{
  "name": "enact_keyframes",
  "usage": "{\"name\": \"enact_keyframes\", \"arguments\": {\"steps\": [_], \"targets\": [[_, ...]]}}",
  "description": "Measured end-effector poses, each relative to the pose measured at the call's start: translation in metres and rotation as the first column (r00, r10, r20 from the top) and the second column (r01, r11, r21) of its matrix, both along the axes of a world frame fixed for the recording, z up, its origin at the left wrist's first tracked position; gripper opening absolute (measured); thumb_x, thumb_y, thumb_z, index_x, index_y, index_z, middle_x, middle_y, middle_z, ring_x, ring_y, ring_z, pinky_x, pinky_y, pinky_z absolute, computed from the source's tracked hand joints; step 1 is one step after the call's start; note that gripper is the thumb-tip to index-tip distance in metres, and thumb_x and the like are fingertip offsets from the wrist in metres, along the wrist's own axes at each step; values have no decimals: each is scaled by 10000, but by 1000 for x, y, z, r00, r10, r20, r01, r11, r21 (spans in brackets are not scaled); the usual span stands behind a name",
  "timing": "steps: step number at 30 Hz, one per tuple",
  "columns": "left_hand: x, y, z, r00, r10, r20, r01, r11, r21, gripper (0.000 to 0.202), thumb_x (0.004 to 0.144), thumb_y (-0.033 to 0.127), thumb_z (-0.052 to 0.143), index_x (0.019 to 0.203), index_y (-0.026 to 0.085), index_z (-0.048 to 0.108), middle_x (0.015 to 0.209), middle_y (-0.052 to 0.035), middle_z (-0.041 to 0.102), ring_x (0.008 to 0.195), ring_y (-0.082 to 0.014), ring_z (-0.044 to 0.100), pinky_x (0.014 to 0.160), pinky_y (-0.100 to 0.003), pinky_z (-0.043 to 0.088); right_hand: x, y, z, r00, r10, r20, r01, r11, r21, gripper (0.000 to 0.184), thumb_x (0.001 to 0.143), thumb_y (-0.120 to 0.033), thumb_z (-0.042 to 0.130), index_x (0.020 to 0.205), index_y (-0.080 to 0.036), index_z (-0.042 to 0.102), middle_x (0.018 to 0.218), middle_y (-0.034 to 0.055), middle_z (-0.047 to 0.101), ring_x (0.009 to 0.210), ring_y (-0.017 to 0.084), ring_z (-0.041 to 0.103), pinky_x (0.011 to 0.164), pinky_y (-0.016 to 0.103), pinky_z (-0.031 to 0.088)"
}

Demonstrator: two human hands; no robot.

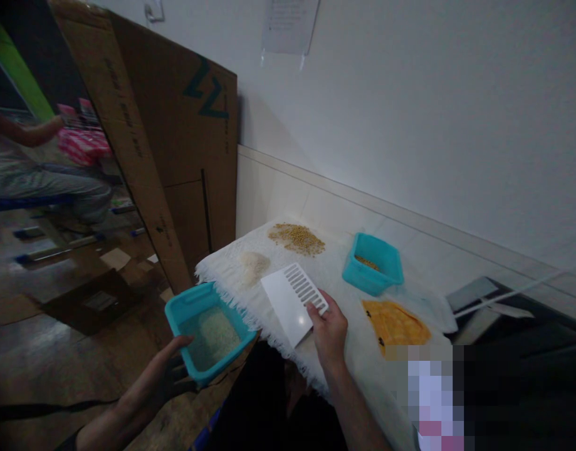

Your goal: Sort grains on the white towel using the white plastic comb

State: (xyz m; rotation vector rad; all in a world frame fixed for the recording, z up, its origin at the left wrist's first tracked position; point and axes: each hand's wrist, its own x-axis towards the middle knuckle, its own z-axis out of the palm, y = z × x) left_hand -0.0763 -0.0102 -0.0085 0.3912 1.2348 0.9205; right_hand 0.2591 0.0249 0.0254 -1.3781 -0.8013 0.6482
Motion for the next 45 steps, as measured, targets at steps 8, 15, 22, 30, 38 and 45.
{"name": "enact_keyframes", "arguments": {"steps": [8, 15, 22, 30, 38, 45], "targets": [[3, 1, 19, 999, 28, -27, -28, 999, -24, 654, 705, 539, 821, 1209, 171, 625, 958, -117, 751, 773, -303, 737, 671, -400, 569, -34, -9, -1, 975, 195, -110, -198, 980, -14, 685, 656, -495, 902, 1221, -156, 712, 925, 112, 827, 738, 297, 784, 652, 402, 639], [5, 3, 25, 999, 24, -33, -26, 999, -44, 572, 795, 477, 770, 1249, 170, 609, 1030, -144, 755, 801, -299, 754, 695, -395, 591, 3, 20, 3, 999, -8, 47, 6, 1000, 29, 643, 645, -491, 863, 1175, -154, 725, 971, 121, 824, 857, 323, 784, 721, 427, 640], [2, 3, 27, 1000, 26, -14, -27, 1000, -8, 563, 779, 480, 794, 1224, 186, 615, 980, -107, 749, 791, -293, 747, 693, -396, 589, -30, 0, -6, 991, 132, -36, -132, 991, -15, 644, 684, -489, 878, 1208, -154, 710, 935, 105, 828, 786, 290, 784, 701, 397, 634], [-3, 3, 5, 1000, -10, -20, 10, 1000, 10, 619, 815, 576, 736, 1278, 190, 596, 971, -94, 735, 782, -286, 733, 663, -385, 563, -13, 7, 5, 1000, 29, 6, -29, 1000, 12, 690, 653, -490, 889, 1224, -149, 707, 941, 102, 826, 826, 307, 785, 713, 409, 638], [-3, 6, 10, 999, 13, -29, -13, 1000, 3, 602, 807, 540, 751, 1269, 185, 600, 1030, -140, 774, 833, -310, 759, 695, -398, 583, -20, 13, -7, 997, 62, -47, -63, 998, -11, 653, 643, -473, 886, 1185, -148, 724, 962, 109, 827, 848, 312, 786, 716, 417, 639], [-4, 6, 15, 998, 8, -55, -8, 1000, 3, 581, 818, 534, 741, 1252, 169, 614, 1022, -147, 779, 809, -294, 757, 677, -375, 575, -25, 7, 3, 991, 79, -107, -82, 996, -21, 688, 630, -464, 901, 1216, -155, 719, 973, 108, 826, 836, 310, 785, 721, 420, 638]]}}
